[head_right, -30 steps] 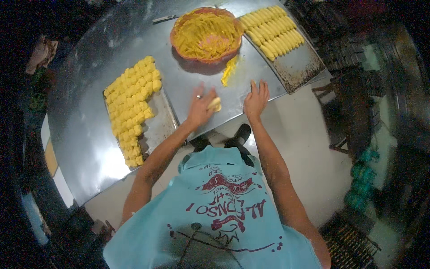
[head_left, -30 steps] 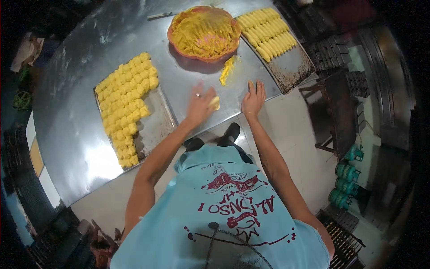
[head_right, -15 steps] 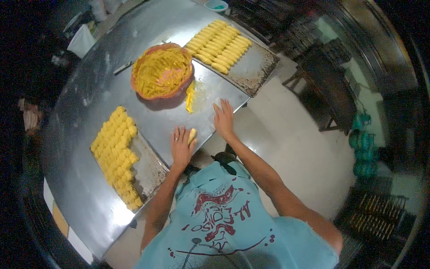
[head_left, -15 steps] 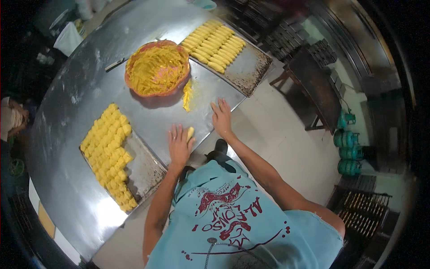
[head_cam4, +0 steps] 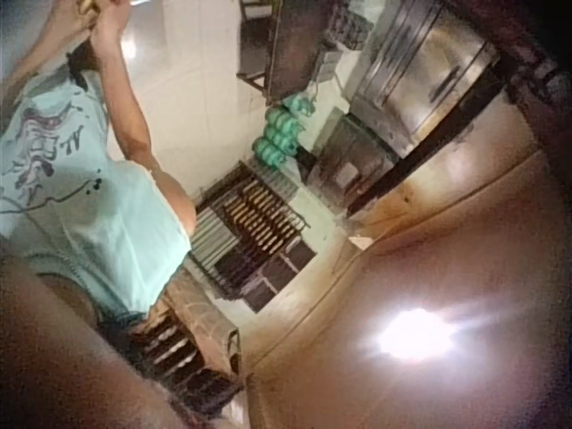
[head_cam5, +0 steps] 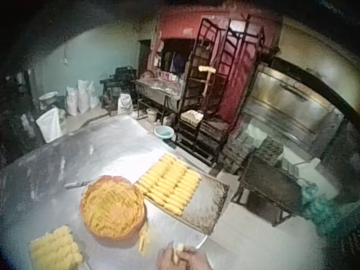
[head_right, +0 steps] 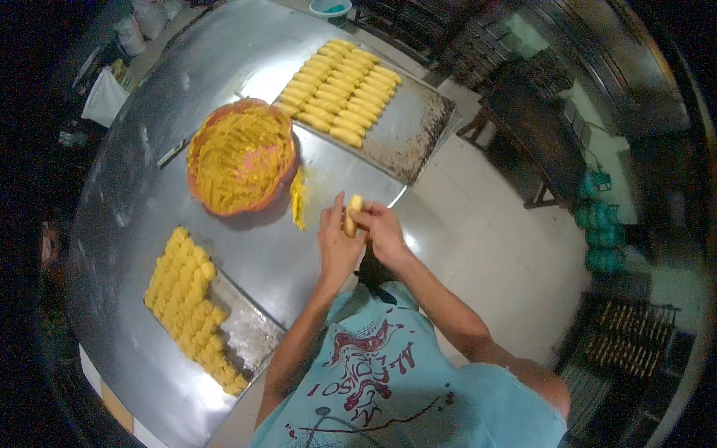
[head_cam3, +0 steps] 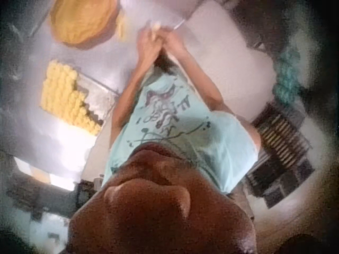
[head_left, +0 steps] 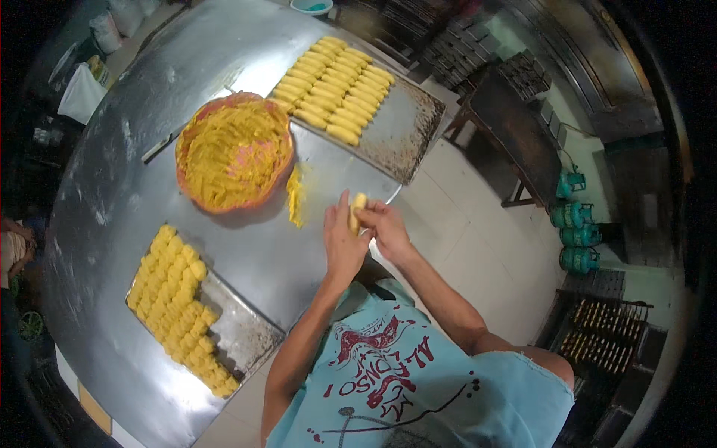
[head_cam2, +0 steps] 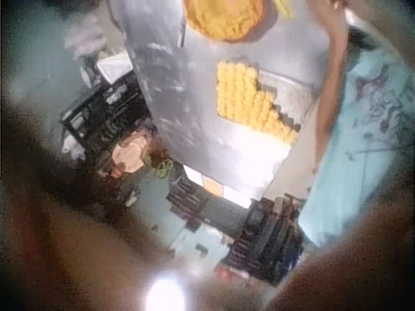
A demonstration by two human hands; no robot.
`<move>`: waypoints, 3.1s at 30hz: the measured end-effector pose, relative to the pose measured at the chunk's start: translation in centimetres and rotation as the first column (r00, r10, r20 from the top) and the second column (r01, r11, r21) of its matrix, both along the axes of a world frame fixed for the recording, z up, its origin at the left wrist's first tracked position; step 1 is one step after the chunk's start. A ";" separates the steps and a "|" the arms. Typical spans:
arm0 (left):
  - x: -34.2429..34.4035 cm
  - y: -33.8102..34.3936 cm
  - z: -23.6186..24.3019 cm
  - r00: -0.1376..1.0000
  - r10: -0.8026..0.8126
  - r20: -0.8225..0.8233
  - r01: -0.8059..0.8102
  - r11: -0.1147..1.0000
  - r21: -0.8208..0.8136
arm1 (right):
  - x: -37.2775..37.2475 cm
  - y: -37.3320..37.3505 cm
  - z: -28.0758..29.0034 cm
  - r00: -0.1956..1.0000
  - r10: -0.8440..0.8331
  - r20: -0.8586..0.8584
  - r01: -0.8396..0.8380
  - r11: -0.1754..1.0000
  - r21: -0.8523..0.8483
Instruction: The recorder is forming and rolling pieces of dough, adding a yellow filling from a bowl, and placing the finished rolls onto metal trays in a bakery production area.
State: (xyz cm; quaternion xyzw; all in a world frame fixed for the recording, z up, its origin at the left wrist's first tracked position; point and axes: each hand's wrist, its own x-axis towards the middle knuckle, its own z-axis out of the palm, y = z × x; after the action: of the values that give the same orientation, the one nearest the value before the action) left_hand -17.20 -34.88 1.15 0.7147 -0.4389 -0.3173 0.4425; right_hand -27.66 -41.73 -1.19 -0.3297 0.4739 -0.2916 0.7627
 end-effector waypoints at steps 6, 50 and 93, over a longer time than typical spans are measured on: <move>3.9 -3.0 -1.4 0.954 0.164 -0.251 -0.157 0.986 0.047 | 1.0 -27.8 3.4 0.872 -0.295 -0.391 -0.178 0.554 -0.813; 10.9 43.9 1.5 0.378 0.891 -0.252 -0.902 0.416 0.117 | 4.0 0.4 -3.2 0.720 -0.165 -0.674 -0.620 0.284 -0.731; 9.0 11.6 -10.8 0.913 0.250 0.322 -0.235 0.968 -0.087 | 7.2 11.3 -13.6 0.316 -0.541 -0.779 -0.853 0.196 -0.483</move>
State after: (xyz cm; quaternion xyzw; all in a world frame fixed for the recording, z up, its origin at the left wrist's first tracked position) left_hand -8.17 -23.24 -9.69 0.7961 -0.4220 -0.1254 0.4152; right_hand -20.47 -30.43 -14.80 -0.8791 0.4528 -0.1465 -0.0256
